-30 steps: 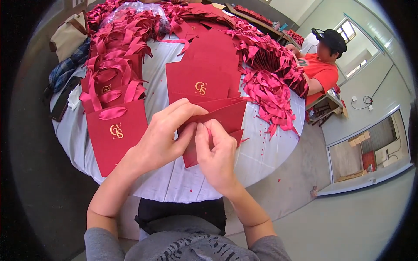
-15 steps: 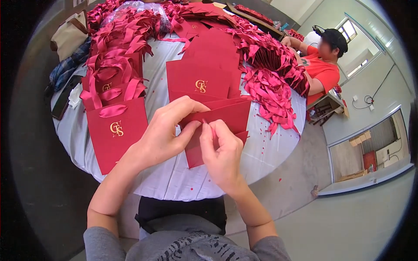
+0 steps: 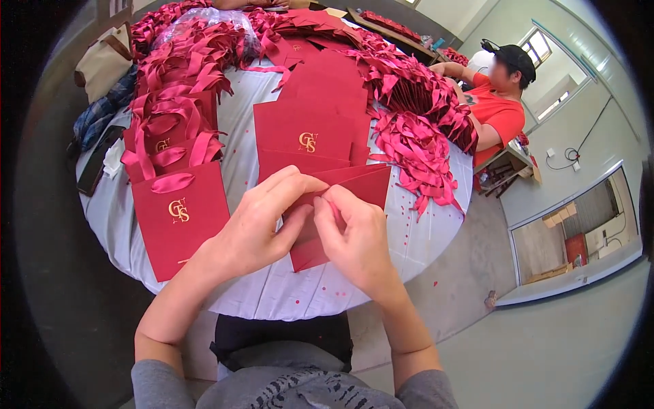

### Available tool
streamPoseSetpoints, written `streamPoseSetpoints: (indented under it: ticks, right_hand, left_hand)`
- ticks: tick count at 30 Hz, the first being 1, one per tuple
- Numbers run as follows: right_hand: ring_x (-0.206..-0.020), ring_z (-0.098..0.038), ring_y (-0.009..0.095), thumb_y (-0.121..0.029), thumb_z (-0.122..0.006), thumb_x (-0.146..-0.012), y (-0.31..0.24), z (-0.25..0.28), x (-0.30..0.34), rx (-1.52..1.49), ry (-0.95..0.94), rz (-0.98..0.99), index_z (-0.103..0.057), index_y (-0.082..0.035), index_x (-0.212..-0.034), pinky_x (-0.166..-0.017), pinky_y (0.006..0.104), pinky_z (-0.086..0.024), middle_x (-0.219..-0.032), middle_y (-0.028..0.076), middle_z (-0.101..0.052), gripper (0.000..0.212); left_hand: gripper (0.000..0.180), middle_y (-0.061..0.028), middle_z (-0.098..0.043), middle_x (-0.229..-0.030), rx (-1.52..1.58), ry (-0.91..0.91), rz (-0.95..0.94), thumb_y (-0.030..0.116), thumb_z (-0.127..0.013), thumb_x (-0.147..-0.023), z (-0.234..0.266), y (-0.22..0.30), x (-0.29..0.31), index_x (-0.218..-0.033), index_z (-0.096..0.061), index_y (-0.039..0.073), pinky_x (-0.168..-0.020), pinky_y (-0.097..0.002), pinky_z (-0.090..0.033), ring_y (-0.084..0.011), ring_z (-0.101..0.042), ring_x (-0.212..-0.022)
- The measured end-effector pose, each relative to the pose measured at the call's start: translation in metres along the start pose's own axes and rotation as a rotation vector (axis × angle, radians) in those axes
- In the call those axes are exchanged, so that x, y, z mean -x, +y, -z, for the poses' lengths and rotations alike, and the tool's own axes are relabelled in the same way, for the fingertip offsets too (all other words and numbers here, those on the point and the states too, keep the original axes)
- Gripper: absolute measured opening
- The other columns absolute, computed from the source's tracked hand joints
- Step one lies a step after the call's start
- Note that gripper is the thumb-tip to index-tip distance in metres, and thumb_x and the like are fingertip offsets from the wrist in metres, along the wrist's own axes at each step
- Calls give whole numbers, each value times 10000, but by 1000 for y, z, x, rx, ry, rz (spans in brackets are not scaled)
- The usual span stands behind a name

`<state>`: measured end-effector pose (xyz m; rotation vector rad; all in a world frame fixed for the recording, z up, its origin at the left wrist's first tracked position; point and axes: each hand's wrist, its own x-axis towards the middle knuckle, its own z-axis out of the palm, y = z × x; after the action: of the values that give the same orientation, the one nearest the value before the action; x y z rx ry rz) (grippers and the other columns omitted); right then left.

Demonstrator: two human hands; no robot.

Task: The person attaches ribbon handles to paper gift bags by threading ribbons through the bag slots and folding the bags by hand.

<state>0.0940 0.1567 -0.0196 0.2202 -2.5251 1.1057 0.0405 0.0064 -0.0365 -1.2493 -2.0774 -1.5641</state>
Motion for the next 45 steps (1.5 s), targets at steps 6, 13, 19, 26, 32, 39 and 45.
streamPoseSetpoints:
  ticks: [6, 13, 19, 26, 32, 39, 45]
  right_hand:
    - [-622, -616, 331, -119, -627, -883, 9, -3, 5, 37, 86, 90, -552, -11, -886, -535, 392, -464, -711, 165, -608, 132]
    - [-664, -620, 263, -91, -695, -824, 1, 12, 7, 35, 165, 71, -531, 1, -1049, -590, 353, -488, -782, 121, -601, 293]
    - [-661, -600, 283, -109, -684, -801, -9, 24, 1, 377, 147, 317, -568, -31, -947, -565, 359, -472, -772, 98, -556, 202]
    - [-759, -533, 263, -103, -704, -741, -14, 46, -11, 504, -76, 376, -609, -48, -903, -648, 392, -432, -839, 96, -504, 196]
    - [-769, -597, 329, -155, -604, -822, -3, 75, -43, 117, -451, 281, -679, -29, -807, -695, 413, -465, -744, 152, -590, 147]
    - [-634, -632, 317, -179, -618, -761, -20, 75, -75, 176, -831, 25, -689, 7, -743, -652, 397, -499, -643, 185, -621, 200]
    - [-574, -594, 187, -153, -651, -749, 7, 61, -61, -209, -494, 6, -701, 25, -766, -590, 369, -481, -611, 138, -616, 185]
  left_hand:
    - [282, -141, -580, -869, 13, 6, 21, -88, -591, -767, 0, -1, -3, -1039, -587, -13, -671, -363, -470, -302, -580, -788]
    - [338, -123, -620, -860, -130, -13, -77, -114, -620, -730, 6, 4, -7, -1048, -627, -1, -673, -319, -481, -227, -601, -765]
    - [290, -115, -599, -833, -240, 5, -228, -65, -641, -744, 0, 6, -5, -1018, -588, 12, -666, -363, -416, -270, -564, -750]
    - [380, -94, -603, -870, -156, 117, -208, -91, -658, -725, -5, 6, 1, -1063, -513, 6, -658, -352, -404, -251, -570, -741]
    - [380, -83, -604, -844, -255, 82, -283, -76, -690, -704, -5, 11, -1, -1037, -528, 7, -646, -348, -400, -239, -547, -714]
    - [306, -64, -606, -801, -342, 46, -263, -77, -712, -673, -4, 22, -1, -938, -604, 31, -630, -343, -404, -236, -516, -693]
    - [256, -66, -640, -820, -208, -20, -185, -87, -712, -681, -1, 20, -3, -894, -618, 19, -586, -290, -413, -197, -528, -710]
